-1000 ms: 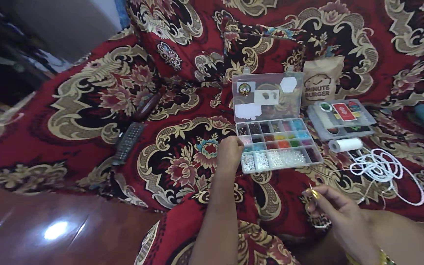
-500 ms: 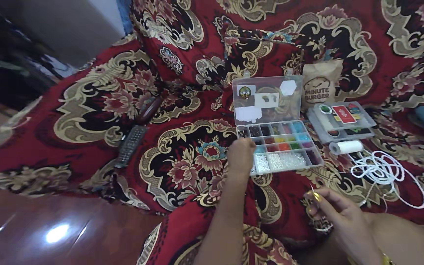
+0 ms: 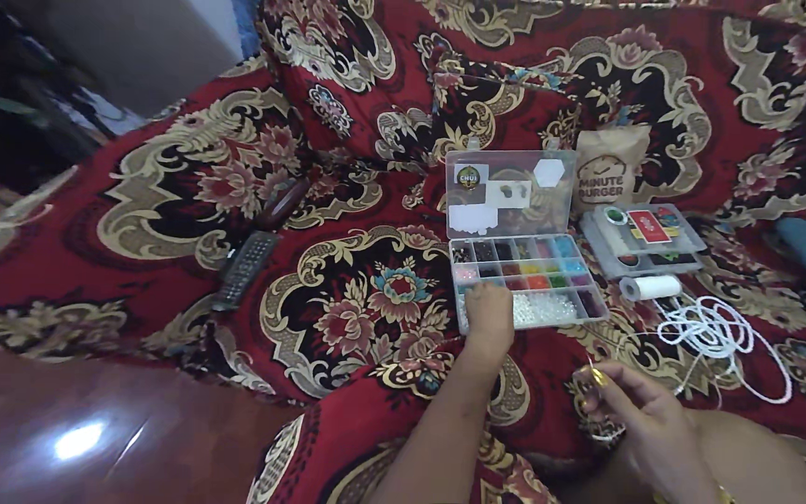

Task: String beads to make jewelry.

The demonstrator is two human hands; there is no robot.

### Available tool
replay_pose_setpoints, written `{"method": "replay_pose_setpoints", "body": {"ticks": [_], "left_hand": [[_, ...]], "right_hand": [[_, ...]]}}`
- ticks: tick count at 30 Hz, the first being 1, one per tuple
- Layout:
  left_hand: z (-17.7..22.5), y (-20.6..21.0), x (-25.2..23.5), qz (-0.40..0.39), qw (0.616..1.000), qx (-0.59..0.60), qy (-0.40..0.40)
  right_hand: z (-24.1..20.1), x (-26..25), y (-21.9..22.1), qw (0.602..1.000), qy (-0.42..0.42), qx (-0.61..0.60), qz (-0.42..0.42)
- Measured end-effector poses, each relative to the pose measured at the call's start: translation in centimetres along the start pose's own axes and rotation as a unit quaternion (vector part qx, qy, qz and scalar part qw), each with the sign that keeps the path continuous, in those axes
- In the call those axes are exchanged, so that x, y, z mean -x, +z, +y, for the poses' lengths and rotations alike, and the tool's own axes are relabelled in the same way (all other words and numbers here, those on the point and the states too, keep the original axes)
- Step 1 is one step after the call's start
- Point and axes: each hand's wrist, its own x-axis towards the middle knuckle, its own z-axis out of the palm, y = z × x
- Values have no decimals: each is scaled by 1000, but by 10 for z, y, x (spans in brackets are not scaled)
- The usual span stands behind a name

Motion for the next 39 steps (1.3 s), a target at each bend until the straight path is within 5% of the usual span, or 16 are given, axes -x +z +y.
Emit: {"method": "replay_pose_setpoints", "body": {"ticks": [3, 6, 10, 15, 21, 39], "left_hand": [[-8, -5, 4, 13, 998, 53, -10], [-27, -3, 0, 35, 967, 241, 67], [-19, 3, 7, -41, 809, 564, 158], [-4, 13, 13, -169, 679, 694, 169], [1, 21, 18, -249, 663, 672, 215], [1, 22, 15, -270, 665, 656, 235]], "right_hand": [[1, -1, 0, 1000, -11, 0, 1], [-2, -1, 0, 1000, -16, 6, 1], [-3, -2, 1, 1000, -20, -2, 1], [-9, -2, 1, 1000, -9, -7, 11], [-16, -4, 2, 999, -30, -13, 13], [-13, -5, 2, 1000, -24, 0, 17]]}}
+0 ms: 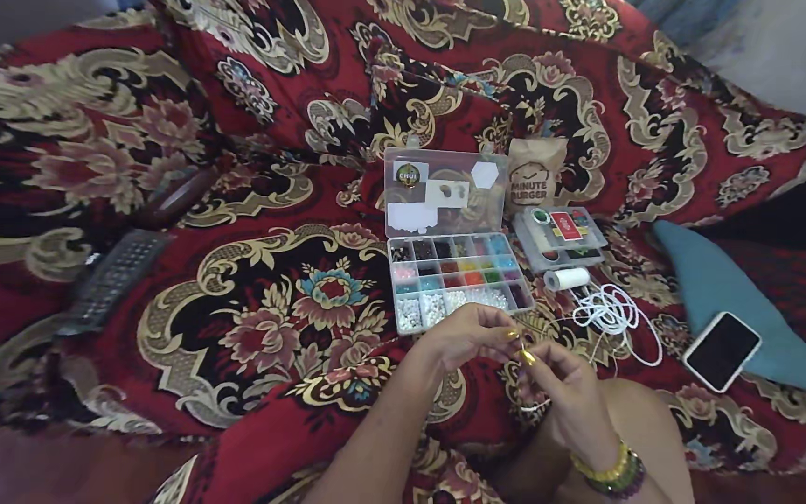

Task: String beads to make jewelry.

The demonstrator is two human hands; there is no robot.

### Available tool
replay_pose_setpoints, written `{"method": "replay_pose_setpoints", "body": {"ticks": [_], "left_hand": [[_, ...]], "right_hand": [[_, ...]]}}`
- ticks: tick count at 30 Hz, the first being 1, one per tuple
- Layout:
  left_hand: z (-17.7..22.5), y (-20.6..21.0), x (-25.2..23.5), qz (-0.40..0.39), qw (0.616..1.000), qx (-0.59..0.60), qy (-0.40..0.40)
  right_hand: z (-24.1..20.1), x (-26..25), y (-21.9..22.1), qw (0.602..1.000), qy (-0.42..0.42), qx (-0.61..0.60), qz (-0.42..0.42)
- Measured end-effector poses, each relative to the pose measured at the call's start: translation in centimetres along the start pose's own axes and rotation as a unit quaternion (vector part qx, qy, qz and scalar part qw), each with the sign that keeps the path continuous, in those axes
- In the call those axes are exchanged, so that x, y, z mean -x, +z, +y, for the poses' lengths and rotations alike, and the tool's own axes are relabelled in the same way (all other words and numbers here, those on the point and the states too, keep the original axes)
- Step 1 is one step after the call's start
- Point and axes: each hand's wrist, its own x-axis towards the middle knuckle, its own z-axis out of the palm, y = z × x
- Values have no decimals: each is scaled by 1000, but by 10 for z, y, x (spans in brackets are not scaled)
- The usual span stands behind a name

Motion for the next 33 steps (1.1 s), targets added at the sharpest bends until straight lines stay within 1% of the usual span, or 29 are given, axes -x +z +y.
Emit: {"method": "replay_pose_setpoints", "body": {"ticks": [24, 28, 33], "left_hand": [[2, -4, 1, -16, 999, -45, 0], [2, -6, 0, -25, 998, -56, -2], [2, -7, 1, -39, 997, -72, 1]], "right_hand": [[2, 2, 0, 1000, 13, 3, -8], [3, 2, -1, 1000, 23, 5, -14], [4, 3, -1, 1000, 16, 3, -19]]}}
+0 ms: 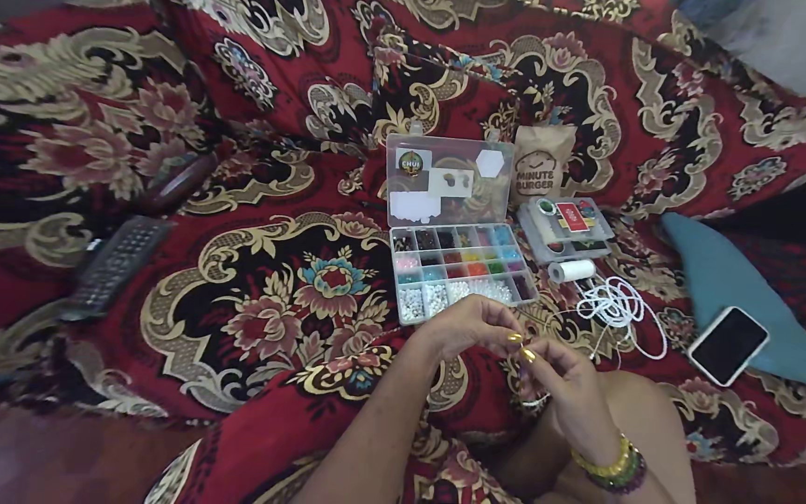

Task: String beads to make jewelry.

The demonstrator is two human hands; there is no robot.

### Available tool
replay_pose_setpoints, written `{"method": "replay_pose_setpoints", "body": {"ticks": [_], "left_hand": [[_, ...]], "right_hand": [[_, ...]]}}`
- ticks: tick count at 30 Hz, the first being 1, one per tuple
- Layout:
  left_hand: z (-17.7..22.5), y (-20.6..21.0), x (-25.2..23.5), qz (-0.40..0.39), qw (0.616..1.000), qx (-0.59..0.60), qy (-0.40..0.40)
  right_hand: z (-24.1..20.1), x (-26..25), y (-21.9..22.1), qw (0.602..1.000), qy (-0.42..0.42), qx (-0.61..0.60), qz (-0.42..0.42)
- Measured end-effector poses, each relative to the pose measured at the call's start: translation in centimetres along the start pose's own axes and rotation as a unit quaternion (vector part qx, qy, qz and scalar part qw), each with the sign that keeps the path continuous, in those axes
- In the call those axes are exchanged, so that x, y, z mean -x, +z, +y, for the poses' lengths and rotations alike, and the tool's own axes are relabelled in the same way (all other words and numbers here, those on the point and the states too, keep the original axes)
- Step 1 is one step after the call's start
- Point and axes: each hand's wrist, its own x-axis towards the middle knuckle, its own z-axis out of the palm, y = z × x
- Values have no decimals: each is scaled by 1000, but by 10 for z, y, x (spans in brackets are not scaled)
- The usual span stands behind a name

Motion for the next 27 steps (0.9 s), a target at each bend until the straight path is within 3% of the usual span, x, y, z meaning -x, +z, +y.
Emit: {"method": "replay_pose_setpoints", "body": {"ticks": [20, 27], "left_hand": [[-1, 0, -1, 15, 997, -61, 50], [2, 2, -1, 67, 994, -77, 43]], "right_hand": [[4, -1, 2, 999, 19, -27, 8], [3, -1, 0, 995, 68, -42, -52]]}}
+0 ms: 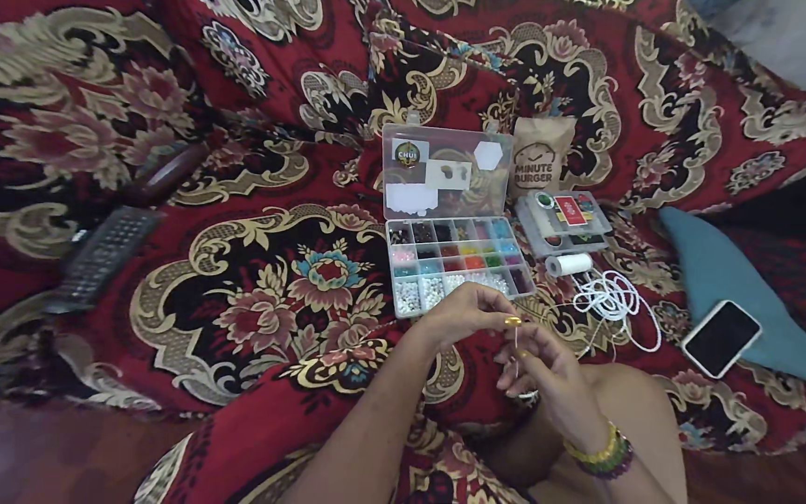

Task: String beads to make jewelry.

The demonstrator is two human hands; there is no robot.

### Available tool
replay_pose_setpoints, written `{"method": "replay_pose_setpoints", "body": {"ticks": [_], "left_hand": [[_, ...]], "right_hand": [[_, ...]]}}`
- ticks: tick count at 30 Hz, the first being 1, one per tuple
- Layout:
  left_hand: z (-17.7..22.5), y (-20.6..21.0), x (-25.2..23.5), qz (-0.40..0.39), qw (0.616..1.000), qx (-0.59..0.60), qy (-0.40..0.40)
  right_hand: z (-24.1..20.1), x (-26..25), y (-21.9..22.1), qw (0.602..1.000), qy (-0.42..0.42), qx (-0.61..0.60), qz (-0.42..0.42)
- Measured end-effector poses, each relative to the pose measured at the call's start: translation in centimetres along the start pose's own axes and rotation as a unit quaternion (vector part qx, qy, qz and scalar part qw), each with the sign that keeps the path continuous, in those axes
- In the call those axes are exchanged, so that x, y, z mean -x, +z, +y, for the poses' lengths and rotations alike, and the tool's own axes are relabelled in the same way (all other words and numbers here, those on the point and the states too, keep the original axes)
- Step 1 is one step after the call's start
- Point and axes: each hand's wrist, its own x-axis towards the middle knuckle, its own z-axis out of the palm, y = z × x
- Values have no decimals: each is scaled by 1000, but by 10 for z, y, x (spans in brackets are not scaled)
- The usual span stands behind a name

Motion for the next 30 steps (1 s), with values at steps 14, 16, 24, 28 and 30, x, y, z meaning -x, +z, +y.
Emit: {"method": "replay_pose_setpoints", "body": {"ticks": [14, 16, 24, 28, 30], "left_hand": [[15, -32, 12, 245, 956, -157, -28], [14, -39, 15, 268, 916, -290, -73], [10, -17, -1, 193, 783, -537, -248], [9, -13, -5, 178, 764, -563, -261], [8, -13, -6, 175, 759, -569, -264]], "right_hand": [[-5, -6, -6, 997, -47, 40, 56], [-6, -7, -8, 995, -57, 50, 64], [-7, -6, -7, 993, -71, 61, 67], [-7, -5, -6, 994, -67, 50, 66], [-7, -4, -6, 994, -72, 45, 66]]}}
